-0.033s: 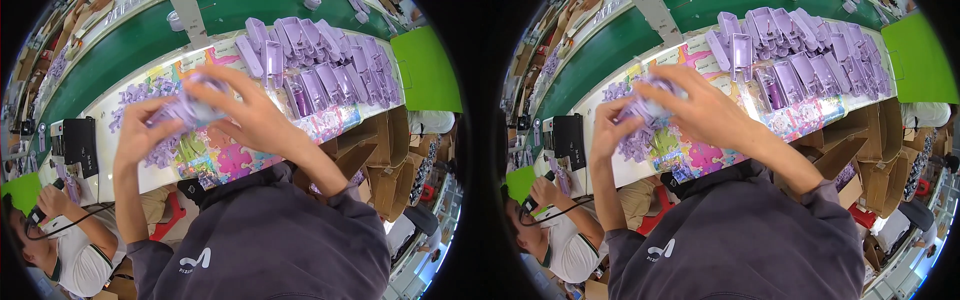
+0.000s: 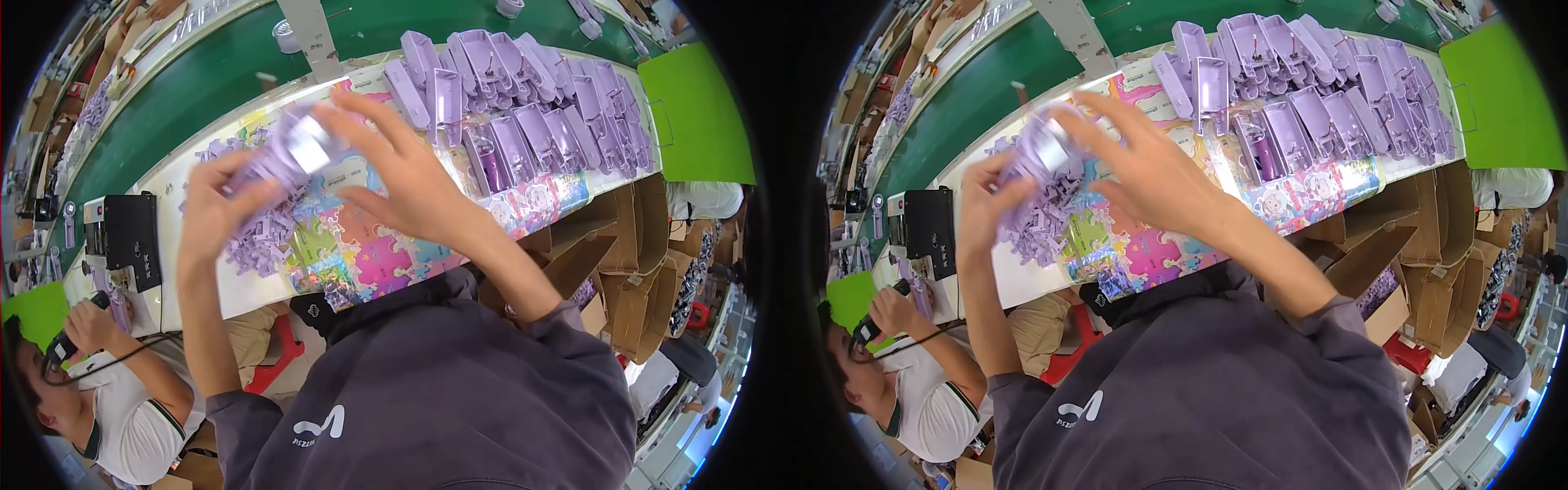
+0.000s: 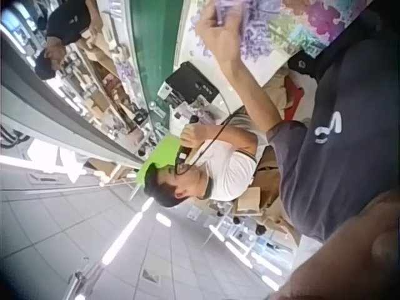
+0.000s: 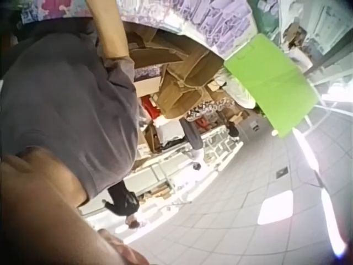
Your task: The person assembles small handheld portable fans by snapping together plastic fan housings, fan blades, circuit boards, and wiring by hand.
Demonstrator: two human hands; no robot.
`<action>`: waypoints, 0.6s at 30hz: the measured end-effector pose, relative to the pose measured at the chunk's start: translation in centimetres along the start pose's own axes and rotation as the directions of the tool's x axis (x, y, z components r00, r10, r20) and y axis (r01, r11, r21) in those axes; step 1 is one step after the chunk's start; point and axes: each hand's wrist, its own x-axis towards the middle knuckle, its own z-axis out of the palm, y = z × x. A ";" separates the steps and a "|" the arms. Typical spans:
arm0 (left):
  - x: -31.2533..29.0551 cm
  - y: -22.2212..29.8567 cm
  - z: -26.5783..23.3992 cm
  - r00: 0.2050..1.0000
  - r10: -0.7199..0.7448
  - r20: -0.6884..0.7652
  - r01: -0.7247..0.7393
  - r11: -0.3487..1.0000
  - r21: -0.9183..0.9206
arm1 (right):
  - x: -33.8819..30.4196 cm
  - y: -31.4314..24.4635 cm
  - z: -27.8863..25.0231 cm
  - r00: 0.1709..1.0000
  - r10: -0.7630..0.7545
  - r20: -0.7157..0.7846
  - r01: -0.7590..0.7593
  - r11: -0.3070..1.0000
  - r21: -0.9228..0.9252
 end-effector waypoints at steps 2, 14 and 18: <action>2.6 -1.2 -3.6 0.973 -0.052 -0.223 0.052 0.999 -0.007 | -0.6 2.2 2.5 0.997 0.046 -0.065 -0.044 0.999 0.030; 18.6 -18.6 -20.3 0.647 -0.214 -0.732 0.307 0.952 -0.007 | -3.3 4.3 10.7 0.993 0.027 0.115 -0.016 0.995 -0.102; 21.7 -17.4 -17.1 0.376 0.065 -0.924 0.480 0.839 0.255 | -3.4 4.2 10.1 0.992 0.069 0.102 -0.058 0.992 -0.108</action>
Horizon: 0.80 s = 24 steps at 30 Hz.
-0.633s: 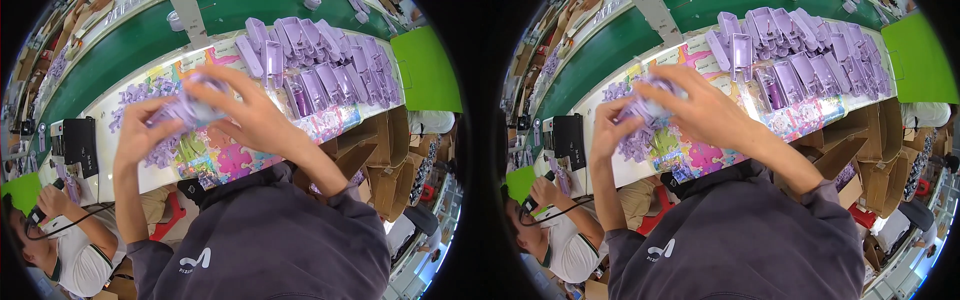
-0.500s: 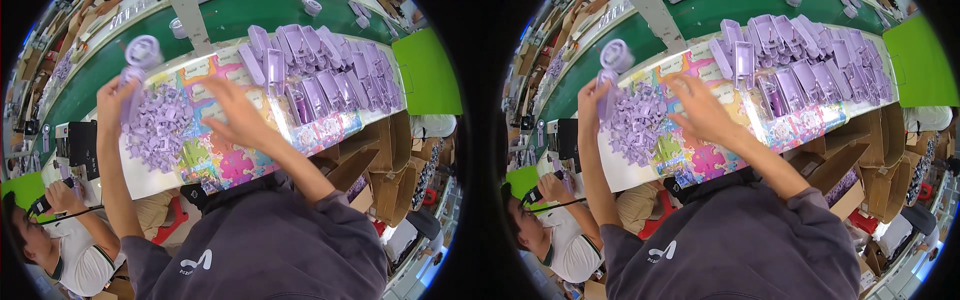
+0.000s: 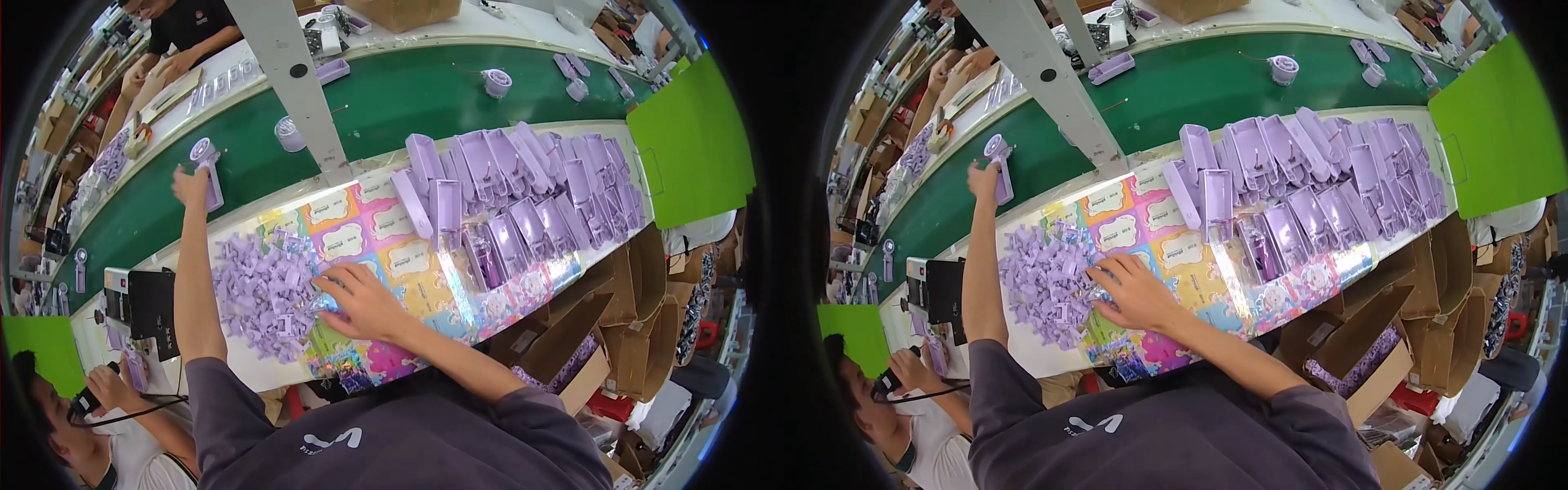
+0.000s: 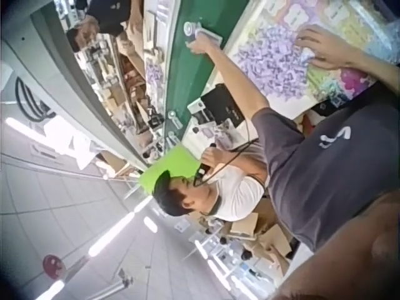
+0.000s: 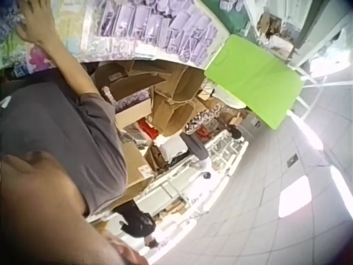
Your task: The person assembles small handheld portable fans by snapping together plastic fan housings, fan blades, circuit boards, and wiring by hand.
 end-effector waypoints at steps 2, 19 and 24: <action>-2.3 4.3 -0.5 0.865 0.413 -0.283 -0.338 0.899 0.279 | 0.2 -0.1 -0.7 0.996 0.039 -0.079 -0.038 0.999 0.014; -11.8 12.7 -5.6 0.604 0.368 0.707 0.132 0.829 -0.544 | -0.1 1.1 0.0 0.860 0.330 -0.390 -0.257 0.939 0.228; -18.8 9.4 -14.9 0.638 0.426 0.642 0.279 0.649 -0.708 | -0.9 2.2 -0.5 0.816 0.491 -0.305 -0.342 0.835 0.431</action>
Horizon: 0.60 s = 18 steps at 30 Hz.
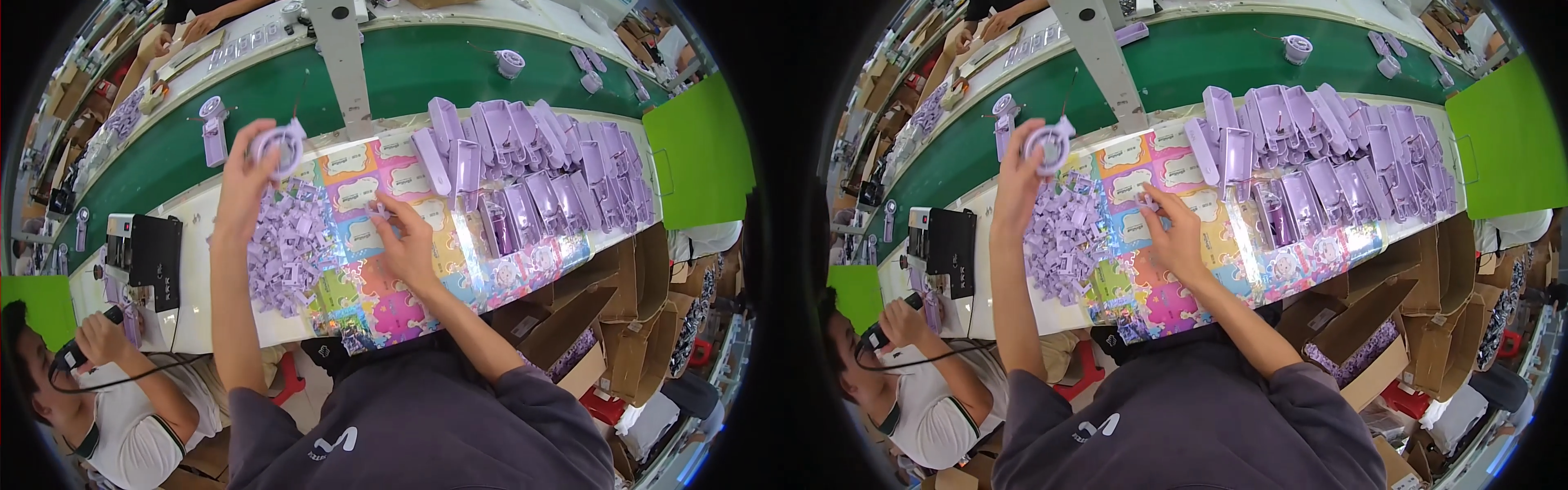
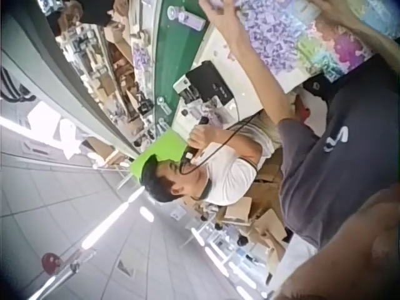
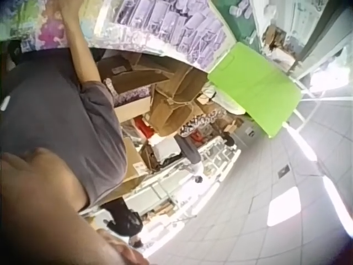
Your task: The person assembles small handheld portable fans by snapping together plastic fan housings, fan blades, circuit boards, and wiring by hand.
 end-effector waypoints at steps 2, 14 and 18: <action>-5.1 1.1 1.3 0.998 -0.031 -0.053 0.030 0.999 -0.027 | -0.2 -0.2 0.1 0.984 0.169 0.063 -0.180 0.945 0.271; -14.6 -0.2 6.1 1.000 0.008 0.012 -0.007 0.998 -0.060 | 1.2 -9.8 -4.5 0.879 -0.271 0.392 0.306 0.952 -0.026; -15.0 -0.8 7.3 1.000 -0.013 -0.028 0.010 0.993 -0.121 | 0.5 -10.0 -4.3 0.925 -0.180 0.335 0.225 0.969 -0.100</action>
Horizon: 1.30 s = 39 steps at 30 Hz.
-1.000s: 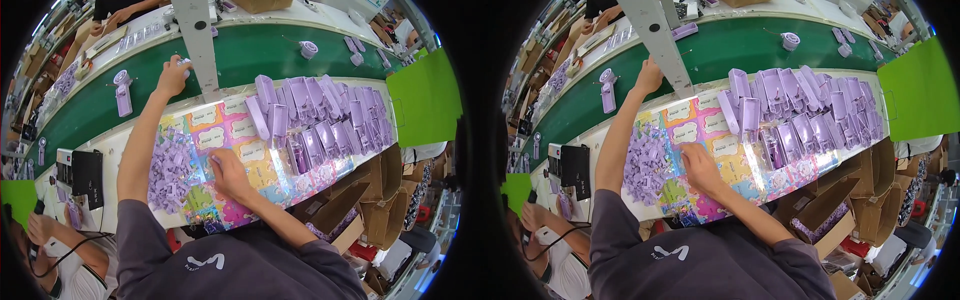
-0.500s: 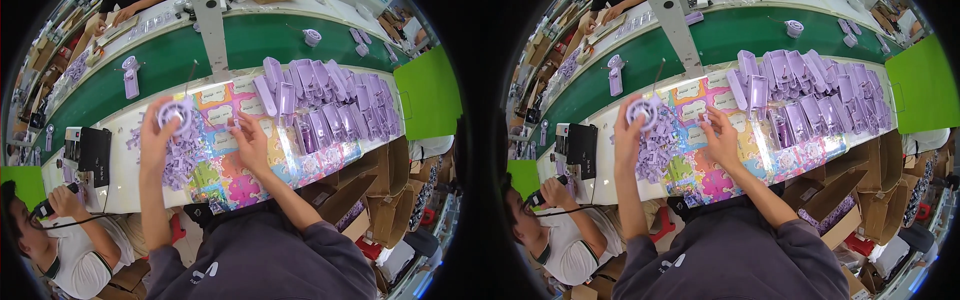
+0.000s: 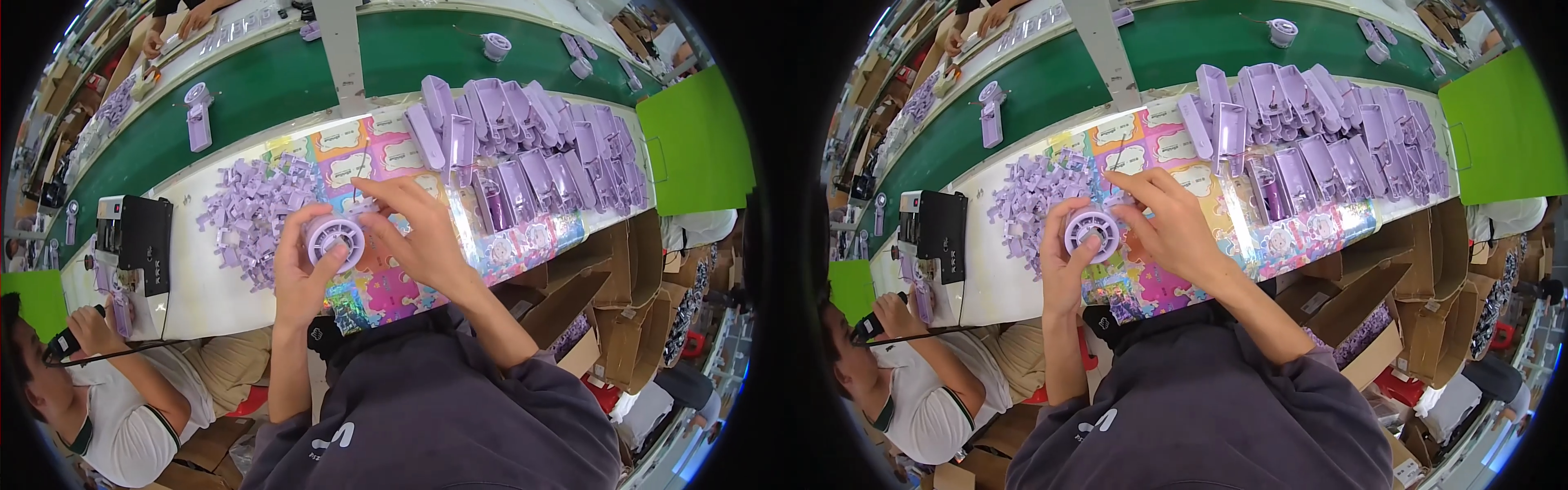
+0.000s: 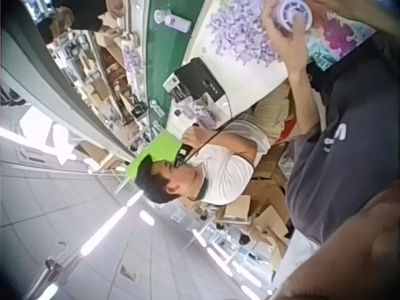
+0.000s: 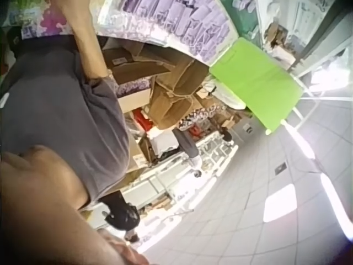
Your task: The person assembles small handheld portable fans by snapping together plastic fan housings, fan blades, circuit boards, and wiring by hand.
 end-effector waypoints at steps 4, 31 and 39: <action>0.0 -0.3 0.1 0.997 -0.005 0.075 0.005 1.000 -0.003 | -0.7 0.6 0.1 0.997 0.065 -0.038 -0.061 0.991 0.118; 0.0 -2.1 -0.3 0.997 0.072 0.020 -0.072 0.997 -0.026 | -2.6 0.9 0.6 0.901 0.292 0.321 -0.433 0.648 0.627; 0.8 -1.0 0.8 0.920 0.265 -0.287 -0.150 0.919 0.366 | -3.6 0.3 4.2 0.975 0.206 0.088 -0.224 0.900 0.374</action>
